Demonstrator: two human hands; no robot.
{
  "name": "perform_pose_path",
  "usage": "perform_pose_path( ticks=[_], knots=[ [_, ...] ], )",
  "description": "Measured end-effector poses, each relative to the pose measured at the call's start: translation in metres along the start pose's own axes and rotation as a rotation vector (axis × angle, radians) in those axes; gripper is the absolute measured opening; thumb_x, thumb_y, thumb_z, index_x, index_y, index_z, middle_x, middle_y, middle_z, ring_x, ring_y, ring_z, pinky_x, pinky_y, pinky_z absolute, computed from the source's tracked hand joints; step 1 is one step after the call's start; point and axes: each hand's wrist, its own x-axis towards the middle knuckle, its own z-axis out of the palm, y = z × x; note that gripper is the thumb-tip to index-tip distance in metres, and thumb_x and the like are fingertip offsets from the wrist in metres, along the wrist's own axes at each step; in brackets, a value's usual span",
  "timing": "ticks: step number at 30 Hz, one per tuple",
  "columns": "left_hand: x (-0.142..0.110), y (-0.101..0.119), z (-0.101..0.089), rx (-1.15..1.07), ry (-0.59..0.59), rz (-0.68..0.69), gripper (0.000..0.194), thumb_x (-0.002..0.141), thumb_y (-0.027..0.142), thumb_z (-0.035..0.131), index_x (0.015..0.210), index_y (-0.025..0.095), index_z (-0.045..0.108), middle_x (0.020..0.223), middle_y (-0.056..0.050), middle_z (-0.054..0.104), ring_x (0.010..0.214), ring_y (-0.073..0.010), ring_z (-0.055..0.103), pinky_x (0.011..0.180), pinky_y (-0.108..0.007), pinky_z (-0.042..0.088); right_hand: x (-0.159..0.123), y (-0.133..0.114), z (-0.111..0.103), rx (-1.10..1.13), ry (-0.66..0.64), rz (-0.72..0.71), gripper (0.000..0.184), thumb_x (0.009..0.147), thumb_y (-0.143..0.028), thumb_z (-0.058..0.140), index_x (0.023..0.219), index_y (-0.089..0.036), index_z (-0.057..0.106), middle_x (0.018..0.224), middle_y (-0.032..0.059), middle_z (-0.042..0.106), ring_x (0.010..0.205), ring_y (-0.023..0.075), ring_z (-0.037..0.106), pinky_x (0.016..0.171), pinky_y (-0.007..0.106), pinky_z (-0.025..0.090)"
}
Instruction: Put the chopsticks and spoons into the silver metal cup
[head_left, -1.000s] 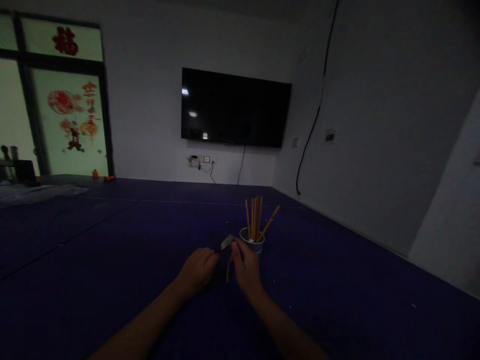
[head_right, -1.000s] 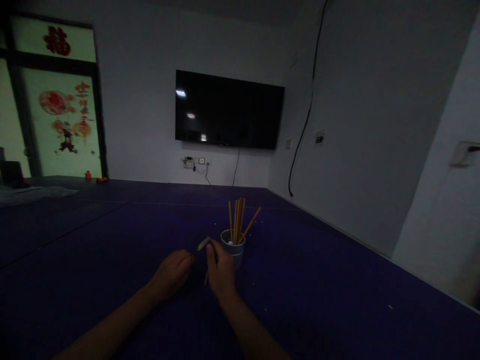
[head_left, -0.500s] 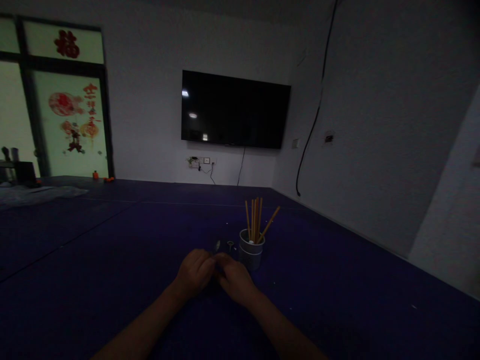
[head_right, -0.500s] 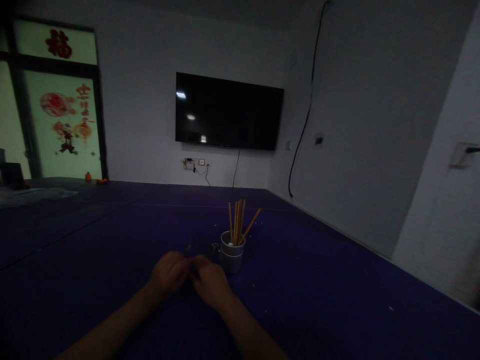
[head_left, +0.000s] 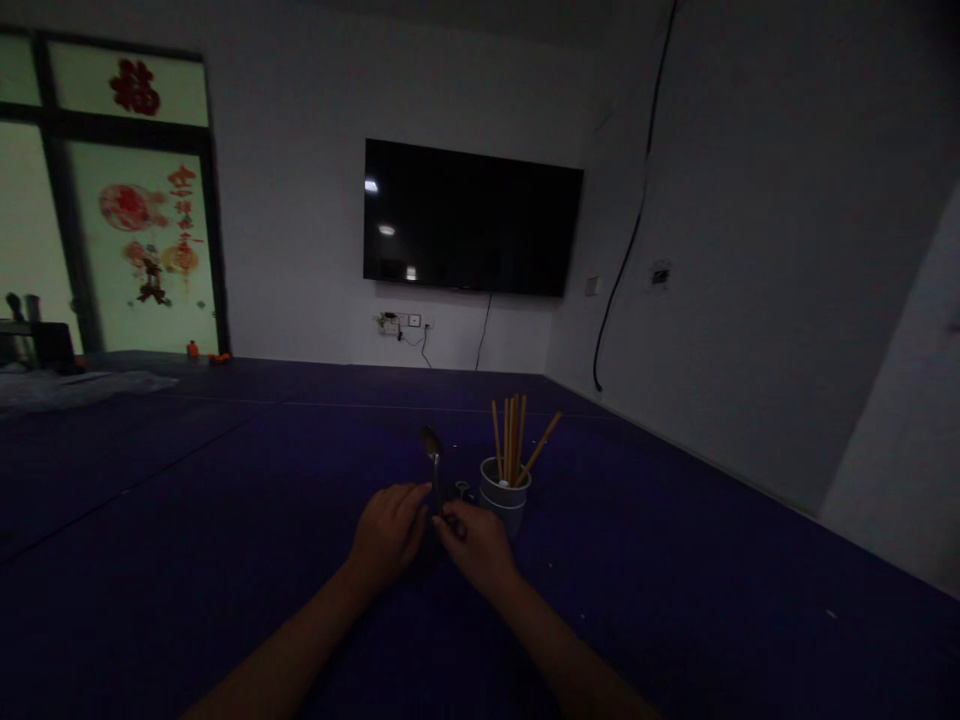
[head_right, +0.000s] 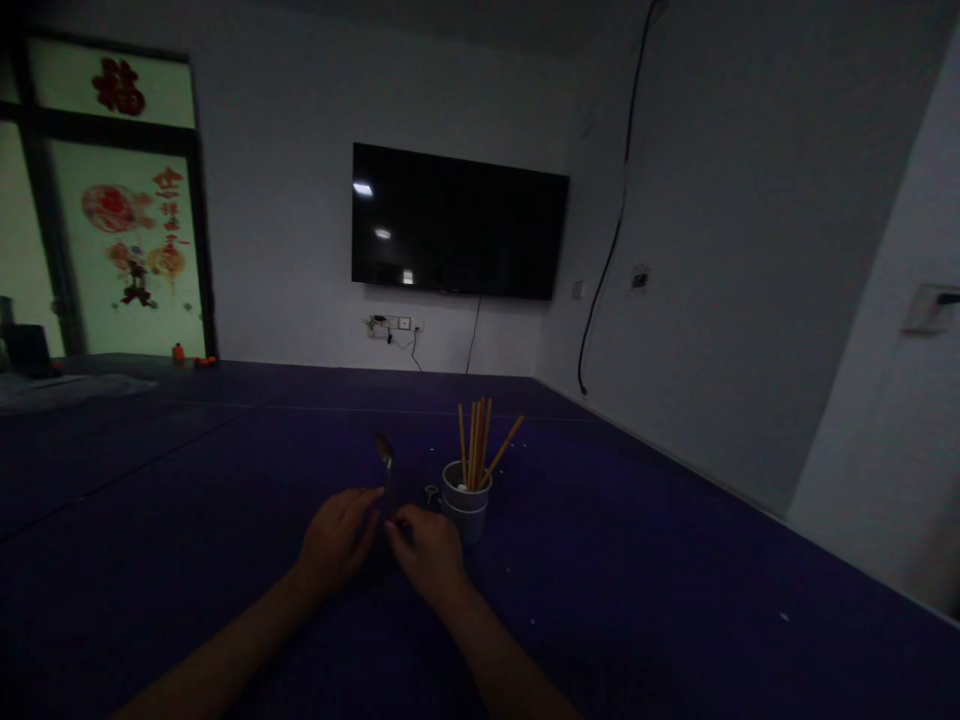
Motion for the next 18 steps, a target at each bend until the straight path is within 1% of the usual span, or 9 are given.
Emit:
perform_pose_path(
  ticks=[3,5,8,11,14,16,18],
  knots=[
    [0.0,0.0,0.0,-0.009,-0.031,-0.022,0.035,0.088,0.024,0.036,0.121,0.016,0.044,0.101,-0.011,0.061,0.093,-0.0194,0.055,0.079,-0.033,0.044,0.0,0.002,-0.003,-0.011,0.077,-0.016,0.024,0.085,-0.032,0.043,0.08,-0.02,0.064,0.066,-0.0004,0.065,0.056,0.0115,0.057,0.054,0.021,0.037],
    [0.0,0.0,0.0,-0.014,-0.062,-0.023,0.036,0.087,0.024,0.036,0.122,0.016,0.044,0.102,-0.011,0.061,0.094,-0.0196,0.055,0.08,-0.033,0.044,0.001,0.002,-0.005,-0.011,0.13,-0.04,0.027,0.086,-0.032,0.041,0.084,-0.02,0.065,0.07,0.001,0.066,0.061,0.0127,0.059,0.057,0.022,0.04],
    [0.001,-0.001,0.0,-0.018,-0.132,-0.023,0.034,0.087,0.024,0.034,0.118,0.017,0.047,0.1,-0.01,0.061,0.091,-0.0197,0.055,0.078,-0.034,0.043,0.001,0.001,-0.008,0.008,0.241,-0.094,0.03,0.088,-0.032,0.039,0.092,-0.019,0.066,0.08,0.0043,0.068,0.072,0.0151,0.062,0.067,0.024,0.045],
    [0.001,-0.001,0.0,-0.026,-0.236,-0.025,0.029,0.087,0.022,0.033,0.108,0.017,0.052,0.095,-0.009,0.062,0.087,-0.0188,0.055,0.075,-0.033,0.042,0.001,-0.001,-0.014,0.04,0.361,-0.136,0.029,0.088,-0.034,0.042,0.094,-0.019,0.066,0.081,0.0055,0.068,0.074,0.0155,0.062,0.07,0.026,0.046],
    [0.001,-0.002,0.002,-0.029,-0.338,-0.045,0.025,0.087,0.021,0.033,0.099,0.018,0.055,0.089,-0.007,0.062,0.081,-0.0176,0.055,0.072,-0.032,0.041,0.0,-0.004,-0.026,0.073,0.545,-0.111,0.028,0.087,-0.036,0.046,0.087,-0.019,0.068,0.076,0.0049,0.067,0.069,0.0149,0.061,0.066,0.026,0.046],
    [0.0,-0.002,0.003,-0.026,-0.378,-0.06,0.024,0.087,0.021,0.033,0.095,0.018,0.055,0.087,-0.006,0.061,0.081,-0.0175,0.055,0.071,-0.032,0.041,0.001,-0.006,-0.036,0.083,0.7,-0.048,0.027,0.085,-0.038,0.048,0.082,-0.019,0.067,0.072,0.0041,0.065,0.064,0.0143,0.059,0.061,0.026,0.045],
    [0.0,-0.003,0.005,-0.028,-0.388,-0.066,0.024,0.087,0.022,0.033,0.096,0.019,0.055,0.088,-0.006,0.061,0.083,-0.018,0.055,0.073,-0.032,0.04,0.003,-0.005,-0.046,0.099,0.833,0.031,0.027,0.083,-0.039,0.051,0.078,-0.017,0.067,0.066,0.0033,0.063,0.059,0.0136,0.055,0.057,0.025,0.043]
  ],
)
